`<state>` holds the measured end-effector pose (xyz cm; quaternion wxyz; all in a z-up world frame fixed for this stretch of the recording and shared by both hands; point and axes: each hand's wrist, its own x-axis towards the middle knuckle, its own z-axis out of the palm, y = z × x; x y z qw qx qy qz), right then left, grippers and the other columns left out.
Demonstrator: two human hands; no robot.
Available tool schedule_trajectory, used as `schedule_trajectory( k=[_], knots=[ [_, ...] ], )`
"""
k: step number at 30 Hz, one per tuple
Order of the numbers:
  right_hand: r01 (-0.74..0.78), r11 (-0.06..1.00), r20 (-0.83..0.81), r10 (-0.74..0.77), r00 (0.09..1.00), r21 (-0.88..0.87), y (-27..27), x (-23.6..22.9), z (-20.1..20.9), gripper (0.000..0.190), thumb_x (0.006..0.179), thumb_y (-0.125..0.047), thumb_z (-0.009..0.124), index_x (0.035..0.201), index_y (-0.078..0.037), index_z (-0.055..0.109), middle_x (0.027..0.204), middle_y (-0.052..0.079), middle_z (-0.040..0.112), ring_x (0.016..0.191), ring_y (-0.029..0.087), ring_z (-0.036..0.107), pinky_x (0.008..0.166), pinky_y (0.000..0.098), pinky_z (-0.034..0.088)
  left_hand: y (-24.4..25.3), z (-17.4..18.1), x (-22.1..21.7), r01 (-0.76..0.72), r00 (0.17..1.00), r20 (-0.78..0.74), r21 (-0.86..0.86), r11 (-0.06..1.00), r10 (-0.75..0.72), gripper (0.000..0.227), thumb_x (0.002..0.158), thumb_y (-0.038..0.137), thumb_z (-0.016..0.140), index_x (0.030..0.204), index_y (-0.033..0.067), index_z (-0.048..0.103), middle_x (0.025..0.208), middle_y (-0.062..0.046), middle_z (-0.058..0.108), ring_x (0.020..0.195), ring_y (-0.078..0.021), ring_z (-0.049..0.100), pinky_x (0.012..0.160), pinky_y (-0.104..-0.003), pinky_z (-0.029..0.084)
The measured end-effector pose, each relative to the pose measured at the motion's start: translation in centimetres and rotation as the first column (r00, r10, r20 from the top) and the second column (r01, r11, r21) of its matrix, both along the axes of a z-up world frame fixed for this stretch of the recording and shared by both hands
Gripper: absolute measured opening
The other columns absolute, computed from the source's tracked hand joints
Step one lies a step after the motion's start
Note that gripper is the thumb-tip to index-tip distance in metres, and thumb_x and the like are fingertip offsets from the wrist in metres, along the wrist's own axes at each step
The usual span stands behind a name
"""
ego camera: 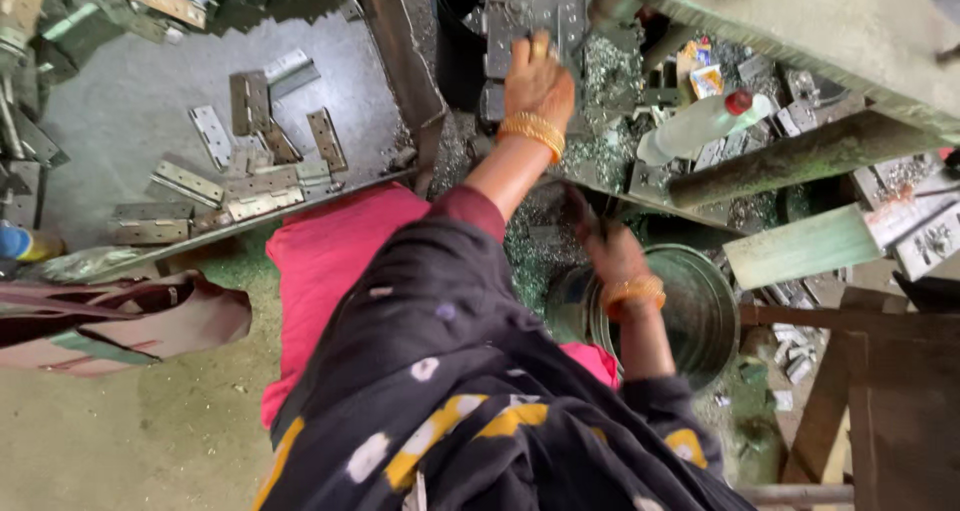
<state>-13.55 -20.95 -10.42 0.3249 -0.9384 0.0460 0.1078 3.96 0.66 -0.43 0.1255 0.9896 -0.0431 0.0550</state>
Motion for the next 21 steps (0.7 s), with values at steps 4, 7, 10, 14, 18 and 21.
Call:
schedule_trajectory(
  k=[4, 7, 10, 14, 18, 21],
  knots=[
    [0.074, 0.996, 0.133, -0.068, 0.989, -0.040, 1.5, -0.5, -0.2, 0.047, 0.090, -0.039, 0.068, 0.111, 0.003, 0.068, 0.094, 0.032, 0.068, 0.092, 0.052, 0.063, 0.077, 0.0517, 0.050, -0.1, -0.3, -0.8, -0.028, 0.974, 0.227, 0.020, 0.999, 0.022, 0.024, 0.089, 0.017, 0.061, 0.097, 0.0080, 0.081, 0.119, -0.007, 0.071, 0.121, -0.0267, 0.048, 0.100, -0.040, 0.035],
    [-0.030, 0.999, 0.003, 0.030, 1.000, -0.038, 0.9, -0.1, -1.0, 0.046, 0.093, -0.040, 0.067, 0.108, 0.003, 0.069, 0.094, 0.032, 0.069, 0.096, 0.049, 0.066, 0.080, 0.0499, 0.051, 0.6, 0.1, -0.6, -0.057, 0.990, 0.135, 0.075, 0.996, 0.047, 0.026, 0.091, 0.018, 0.058, 0.100, 0.0080, 0.080, 0.126, -0.007, 0.067, 0.115, -0.0253, 0.048, 0.100, -0.039, 0.034],
    [-0.026, 0.996, 0.060, 0.031, 0.998, -0.088, -1.4, -0.3, -2.1, 0.043, 0.092, -0.038, 0.064, 0.108, 0.002, 0.070, 0.094, 0.031, 0.070, 0.097, 0.049, 0.067, 0.079, 0.0514, 0.051, 0.1, 0.7, 0.2, -0.060, 0.995, 0.089, 0.233, 0.971, 0.040, 0.028, 0.091, 0.019, 0.055, 0.100, 0.0101, 0.080, 0.123, -0.005, 0.067, 0.118, -0.0243, 0.046, 0.100, -0.041, 0.033],
    [-0.025, 0.993, 0.063, 0.032, 0.997, -0.114, -1.5, 0.9, -2.9, 0.041, 0.090, -0.034, 0.061, 0.104, 0.003, 0.070, 0.093, 0.031, 0.069, 0.089, 0.050, 0.068, 0.076, 0.0519, 0.053, -1.4, 1.5, 2.5, -0.225, 0.964, 0.200, 0.245, 0.943, 0.178, 0.031, 0.086, 0.018, 0.055, 0.105, 0.0107, 0.079, 0.119, -0.002, 0.067, 0.111, -0.0239, 0.048, 0.102, -0.034, 0.031],
    [-0.031, 0.979, -0.006, 0.030, 1.000, -0.202, -1.9, -0.9, -1.2, 0.045, 0.097, -0.039, 0.064, 0.104, 0.004, 0.072, 0.090, 0.033, 0.064, 0.093, 0.052, 0.062, 0.073, 0.0553, 0.050, -2.5, -0.4, 1.0, -0.053, 0.995, 0.087, 0.136, 0.989, 0.042, 0.032, 0.095, 0.020, 0.053, 0.110, 0.0078, 0.077, 0.124, -0.008, 0.067, 0.124, -0.0262, 0.046, 0.105, -0.042, 0.031],
    [-0.051, 0.997, 0.026, 0.053, 0.998, -0.057, -1.3, 1.5, 0.2, 0.047, 0.093, -0.040, 0.063, 0.107, 0.005, 0.070, 0.085, 0.030, 0.067, 0.079, 0.046, 0.066, 0.073, 0.0516, 0.050, -1.8, -0.3, 3.2, -0.242, 0.963, 0.142, 0.071, 0.968, 0.231, 0.038, 0.086, 0.022, 0.052, 0.114, 0.0060, 0.073, 0.131, -0.008, 0.062, 0.122, -0.0270, 0.048, 0.107, -0.038, 0.031]
  ],
)
